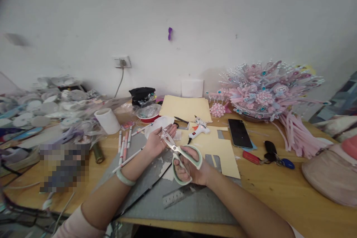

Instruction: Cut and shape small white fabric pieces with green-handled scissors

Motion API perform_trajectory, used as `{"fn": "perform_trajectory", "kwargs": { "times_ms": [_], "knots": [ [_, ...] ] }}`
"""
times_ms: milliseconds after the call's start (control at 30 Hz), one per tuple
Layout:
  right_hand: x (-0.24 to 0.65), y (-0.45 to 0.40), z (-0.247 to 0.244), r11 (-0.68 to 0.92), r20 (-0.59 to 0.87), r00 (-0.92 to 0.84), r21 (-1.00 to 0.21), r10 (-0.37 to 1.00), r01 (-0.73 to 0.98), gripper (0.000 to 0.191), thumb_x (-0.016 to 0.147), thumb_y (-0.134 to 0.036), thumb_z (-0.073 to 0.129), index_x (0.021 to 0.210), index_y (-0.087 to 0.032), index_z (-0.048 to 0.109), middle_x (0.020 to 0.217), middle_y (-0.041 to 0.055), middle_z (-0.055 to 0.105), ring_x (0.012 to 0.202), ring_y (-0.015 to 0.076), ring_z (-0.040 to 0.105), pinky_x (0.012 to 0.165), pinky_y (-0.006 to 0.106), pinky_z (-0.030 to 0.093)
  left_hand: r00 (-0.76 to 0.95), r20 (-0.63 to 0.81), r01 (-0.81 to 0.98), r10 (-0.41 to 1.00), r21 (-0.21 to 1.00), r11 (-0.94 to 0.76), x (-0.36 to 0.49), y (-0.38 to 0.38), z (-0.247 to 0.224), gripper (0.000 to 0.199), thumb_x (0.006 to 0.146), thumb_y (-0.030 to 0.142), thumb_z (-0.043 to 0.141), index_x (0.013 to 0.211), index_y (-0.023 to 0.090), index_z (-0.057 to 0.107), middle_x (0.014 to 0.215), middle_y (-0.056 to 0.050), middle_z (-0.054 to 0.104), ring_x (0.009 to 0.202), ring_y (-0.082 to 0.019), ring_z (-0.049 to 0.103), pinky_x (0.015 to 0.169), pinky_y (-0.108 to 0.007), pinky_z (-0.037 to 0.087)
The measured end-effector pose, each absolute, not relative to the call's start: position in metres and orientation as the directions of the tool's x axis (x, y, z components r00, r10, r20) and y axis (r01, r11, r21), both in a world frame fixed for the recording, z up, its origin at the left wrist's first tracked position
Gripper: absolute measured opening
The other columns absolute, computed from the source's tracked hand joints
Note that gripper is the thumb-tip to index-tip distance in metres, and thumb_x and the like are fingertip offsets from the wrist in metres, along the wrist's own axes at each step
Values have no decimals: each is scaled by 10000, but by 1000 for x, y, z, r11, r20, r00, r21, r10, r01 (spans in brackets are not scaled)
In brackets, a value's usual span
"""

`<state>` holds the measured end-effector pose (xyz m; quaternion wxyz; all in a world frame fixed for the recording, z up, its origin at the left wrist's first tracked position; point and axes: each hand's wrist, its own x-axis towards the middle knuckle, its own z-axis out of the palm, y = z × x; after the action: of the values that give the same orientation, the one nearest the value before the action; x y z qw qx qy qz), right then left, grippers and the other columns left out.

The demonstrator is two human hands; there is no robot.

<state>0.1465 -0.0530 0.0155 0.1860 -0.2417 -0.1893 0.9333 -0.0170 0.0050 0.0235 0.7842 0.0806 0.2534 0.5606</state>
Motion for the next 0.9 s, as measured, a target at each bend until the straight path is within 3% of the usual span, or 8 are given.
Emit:
{"fn": "perform_trajectory", "kwargs": {
  "times_ms": [267, 533, 900],
  "knots": [
    [145, -51, 15, -879, -394, -827, -418, 401, -228, 509, 852, -490, 309, 640, -78, 519, 431, -16, 407, 345, 36, 352, 306, 113, 234, 269, -223, -857, 937, 389, 339, -19, 6, 20, 434, 831, 208, 318, 1207, 23, 430, 970, -151, 647, 947, -197, 600, 853, -312, 456],
    [147, -48, 13, -886, -375, -851, -420, 368, -198, 497, 864, -484, 303, 657, -88, 520, 391, -32, 410, 291, 24, 343, 277, 94, 248, 240, -256, -875, 936, 361, 324, -20, 7, 21, 445, 839, 197, 293, 1229, 14, 404, 930, -154, 657, 898, -208, 622, 789, -310, 488],
    [144, -50, 20, -860, -456, -764, -446, 457, -249, 481, 870, -462, 330, 603, -100, 502, 354, -44, 393, 258, 11, 342, 262, 73, 257, 237, -263, -846, 935, 417, 332, -18, 7, 20, 453, 845, 184, 267, 1246, 14, 391, 1058, -180, 609, 910, -200, 613, 825, -324, 471]
  ]
}}
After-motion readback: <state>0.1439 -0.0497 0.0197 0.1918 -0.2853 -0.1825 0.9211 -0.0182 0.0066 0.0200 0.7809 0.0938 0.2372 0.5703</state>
